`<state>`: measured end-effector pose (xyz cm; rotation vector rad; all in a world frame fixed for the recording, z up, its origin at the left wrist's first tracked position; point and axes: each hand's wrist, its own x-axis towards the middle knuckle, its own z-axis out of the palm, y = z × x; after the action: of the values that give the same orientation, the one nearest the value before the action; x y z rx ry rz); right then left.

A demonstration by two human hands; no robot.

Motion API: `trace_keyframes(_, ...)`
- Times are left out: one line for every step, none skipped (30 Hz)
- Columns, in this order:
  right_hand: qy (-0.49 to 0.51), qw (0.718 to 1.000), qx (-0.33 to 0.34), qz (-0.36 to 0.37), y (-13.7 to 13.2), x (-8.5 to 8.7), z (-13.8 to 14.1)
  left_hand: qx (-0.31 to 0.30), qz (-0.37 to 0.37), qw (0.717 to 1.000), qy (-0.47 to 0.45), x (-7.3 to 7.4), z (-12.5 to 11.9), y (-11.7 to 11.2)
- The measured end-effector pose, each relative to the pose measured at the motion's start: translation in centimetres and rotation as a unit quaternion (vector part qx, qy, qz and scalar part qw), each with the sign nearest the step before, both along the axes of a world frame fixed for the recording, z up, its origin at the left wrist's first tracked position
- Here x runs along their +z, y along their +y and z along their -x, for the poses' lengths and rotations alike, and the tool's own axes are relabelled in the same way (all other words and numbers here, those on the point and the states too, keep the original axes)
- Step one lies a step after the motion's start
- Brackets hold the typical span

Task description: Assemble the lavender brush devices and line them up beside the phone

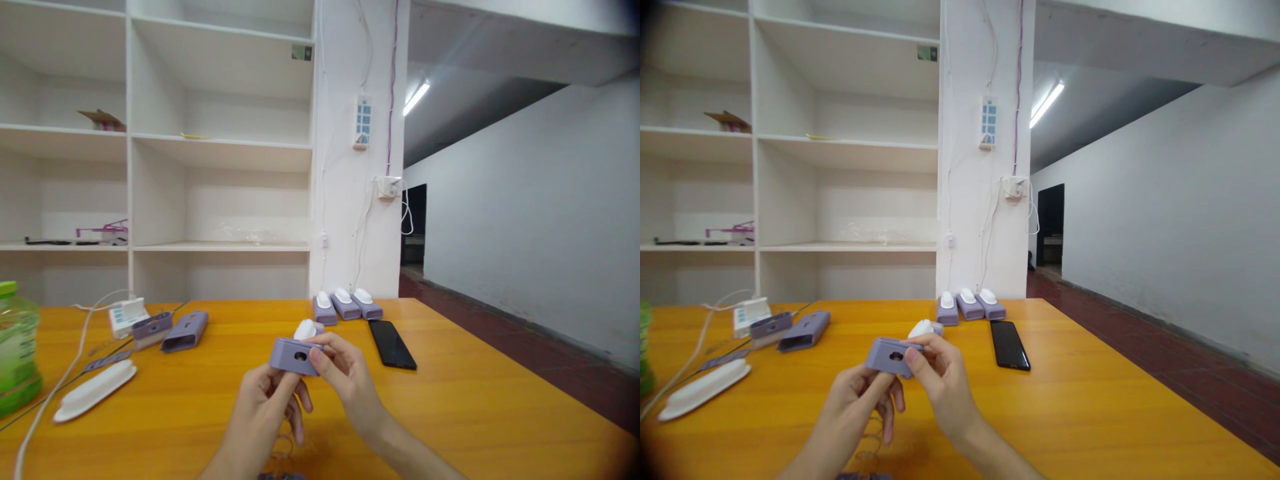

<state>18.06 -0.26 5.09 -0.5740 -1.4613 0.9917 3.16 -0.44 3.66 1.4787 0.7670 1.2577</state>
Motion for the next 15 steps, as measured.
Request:
trace_keyframes(0.000, 1.000, 0.001, 0.000, 0.1, 0.0, 0.0, -0.001, -0.001, 1.000, 0.003, 0.0, 0.0, 0.1)
trace_keyframes(0.000, 1.000, 0.003, -0.002, 0.2, -0.1, -0.1, -0.003, -0.003, 1.000, 0.006, 0.1, 0.1, 0.2)
trace_keyframes(-0.001, 1.000, 0.006, -0.004, 0.3, 0.0, -0.2, -0.005, -0.004, 1.000, 0.011, 0.1, 0.2, 0.4)
trace_keyframes(-0.003, 1.000, 0.011, -0.007, 0.4, 0.0, -0.4, -0.011, -0.004, 1.000, 0.018, 0.2, 0.3, 0.7)
trace_keyframes(-0.007, 1.000, 0.018, -0.009, 0.6, 0.0, -0.5, -0.021, -0.001, 0.999, 0.027, 0.2, 0.5, 1.0)
trace_keyframes(-0.013, 1.000, 0.026, -0.011, 0.8, 0.0, -0.7, -0.036, 0.004, 0.999, 0.037, 0.2, 0.7, 1.3)
trace_keyframes(-0.023, 0.999, 0.033, -0.011, 1.0, 0.0, -1.0, -0.057, 0.011, 0.997, 0.049, 0.3, 1.0, 1.7)
trace_keyframes(-0.035, 0.999, 0.042, -0.009, 1.3, 0.0, -1.3, -0.083, 0.020, 0.995, 0.061, 0.2, 1.3, 2.0)
trace_keyframes(-0.046, 0.998, 0.052, -0.002, 1.5, 0.0, -1.6, -0.110, 0.030, 0.991, 0.072, 0.2, 1.6, 2.2)
trace_keyframes(-0.057, 0.996, 0.064, 0.009, 1.8, 0.0, -1.9, -0.137, 0.040, 0.986, 0.082, 0.1, 1.9, 2.4)
trace_keyframes(-0.068, 0.994, 0.079, 0.025, 2.1, 0.0, -2.2, -0.161, 0.050, 0.982, 0.090, 0.0, 2.0, 2.5)
trace_keyframes(-0.082, 0.991, 0.095, 0.044, 2.5, -0.1, -2.5, -0.182, 0.059, 0.977, 0.097, -0.1, 2.2, 2.5)
trace_keyframes(-0.101, 0.987, 0.110, 0.063, 2.8, -0.1, -2.9, -0.196, 0.067, 0.973, 0.103, -0.2, 2.2, 2.5)
trace_keyframes(-0.123, 0.982, 0.122, 0.081, 3.1, -0.1, -3.2, -0.207, 0.074, 0.969, 0.110, -0.2, 2.2, 2.4)
trace_keyframes(-0.145, 0.976, 0.130, 0.095, 3.4, -0.1, -3.5, -0.215, 0.078, 0.966, 0.118, -0.2, 2.2, 2.4)
